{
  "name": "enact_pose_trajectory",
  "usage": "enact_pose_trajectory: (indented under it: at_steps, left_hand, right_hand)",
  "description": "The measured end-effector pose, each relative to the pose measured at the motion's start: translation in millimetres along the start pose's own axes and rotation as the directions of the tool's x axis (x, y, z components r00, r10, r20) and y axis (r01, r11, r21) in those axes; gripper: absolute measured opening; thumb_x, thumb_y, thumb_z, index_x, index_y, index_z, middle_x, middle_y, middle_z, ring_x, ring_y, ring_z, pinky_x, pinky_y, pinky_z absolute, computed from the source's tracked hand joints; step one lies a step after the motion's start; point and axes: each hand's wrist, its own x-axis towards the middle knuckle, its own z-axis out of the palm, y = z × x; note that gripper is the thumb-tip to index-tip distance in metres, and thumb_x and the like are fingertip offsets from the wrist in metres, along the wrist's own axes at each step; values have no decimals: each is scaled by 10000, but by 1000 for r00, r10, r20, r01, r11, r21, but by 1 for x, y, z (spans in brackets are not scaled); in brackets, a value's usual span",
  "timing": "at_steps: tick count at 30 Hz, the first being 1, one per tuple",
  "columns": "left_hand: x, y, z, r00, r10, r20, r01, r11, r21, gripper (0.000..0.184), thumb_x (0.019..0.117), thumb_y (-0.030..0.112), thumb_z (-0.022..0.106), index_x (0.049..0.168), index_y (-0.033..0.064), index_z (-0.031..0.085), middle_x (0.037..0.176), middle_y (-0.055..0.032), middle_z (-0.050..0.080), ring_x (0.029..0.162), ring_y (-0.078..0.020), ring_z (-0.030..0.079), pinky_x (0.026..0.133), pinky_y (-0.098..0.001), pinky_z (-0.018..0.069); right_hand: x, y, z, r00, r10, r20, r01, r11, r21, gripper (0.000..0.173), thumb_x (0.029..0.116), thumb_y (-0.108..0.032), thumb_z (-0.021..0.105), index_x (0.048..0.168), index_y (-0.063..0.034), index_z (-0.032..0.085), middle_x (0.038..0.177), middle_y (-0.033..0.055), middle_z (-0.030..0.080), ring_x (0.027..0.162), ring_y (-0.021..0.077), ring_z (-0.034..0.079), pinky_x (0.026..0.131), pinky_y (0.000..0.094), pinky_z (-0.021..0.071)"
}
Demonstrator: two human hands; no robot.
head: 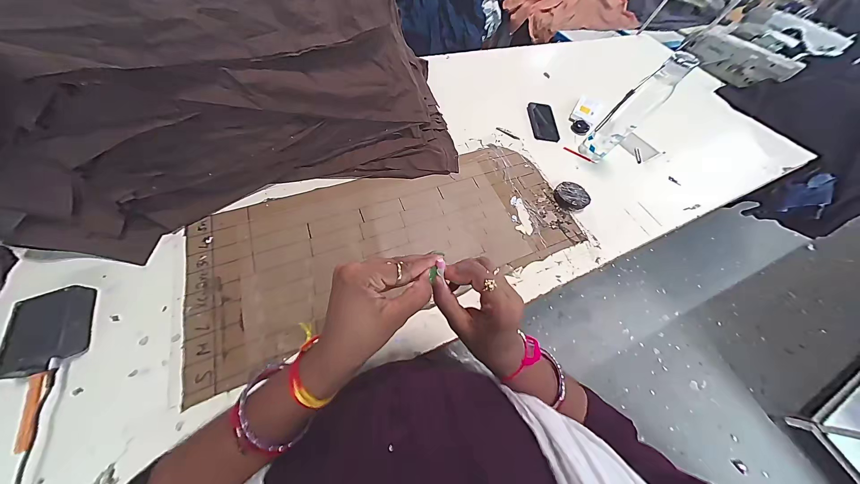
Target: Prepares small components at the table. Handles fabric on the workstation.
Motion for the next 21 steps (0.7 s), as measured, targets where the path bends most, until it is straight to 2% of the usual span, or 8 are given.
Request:
enact_pose_trajectory:
  at_steps: [2,5,9,14,16,18,20,21]
  left_hand:
    - [-1,-1,3,1000,-11,-25,10,999,-36,173,875,32,643,955,-14,789,914,-9,783,808,88,690,757,-95,566]
    - [0,-2,5,999,-4,-45,2,999,-42,168,862,36,661,956,-24,786,929,-31,789,855,50,723,807,-125,589]
    - [1,-4,7,997,0,-71,0,1000,-6,165,854,55,682,951,-23,789,921,-52,789,859,34,731,811,-134,593]
    - [2,-7,5,996,-16,-86,24,995,93,162,861,105,683,925,19,804,870,-23,786,788,72,705,743,-98,567]
    - [2,-8,3,996,19,-84,-9,993,118,166,860,104,678,925,18,804,878,-33,787,807,62,716,760,-106,575]
    - [1,-9,1,992,89,-94,-70,980,189,175,866,118,676,928,20,807,879,-51,786,827,44,722,782,-115,572]
    - [1,-8,0,980,171,-99,-137,949,283,187,885,141,672,934,26,811,896,-79,790,869,0,736,809,-135,560]
    - [1,-7,-1,975,201,-90,-165,937,307,189,898,145,669,942,27,810,921,-90,793,904,-24,743,832,-149,560]
  right_hand:
    - [0,0,1,999,-43,-11,42,996,-75,77,900,-50,697,910,10,649,795,107,683,775,95,659,739,143,533]
    - [-1,0,3,998,-65,-20,62,992,-109,80,904,-58,697,920,-1,644,803,101,686,792,100,665,765,150,536]
    - [-2,2,4,999,-38,-4,38,996,-85,84,909,-65,685,924,6,642,809,111,691,797,106,670,764,155,536]
    - [-2,1,4,998,18,56,-15,999,-47,112,919,-68,662,947,38,685,833,136,724,807,123,686,778,176,543]
    - [0,0,4,995,66,71,-70,996,49,112,910,-51,658,940,56,675,839,135,725,799,94,691,770,173,556]
    - [3,-1,2,979,163,125,-189,951,243,129,927,-25,630,949,101,643,871,116,727,806,24,699,774,166,578]
    - [8,-3,-1,938,247,243,-326,864,384,162,971,-28,552,1007,121,603,923,58,712,846,-34,667,796,153,562]
    - [9,-3,-3,911,274,309,-389,818,423,151,1001,-42,492,1019,85,571,914,0,670,827,-68,620,766,131,532]
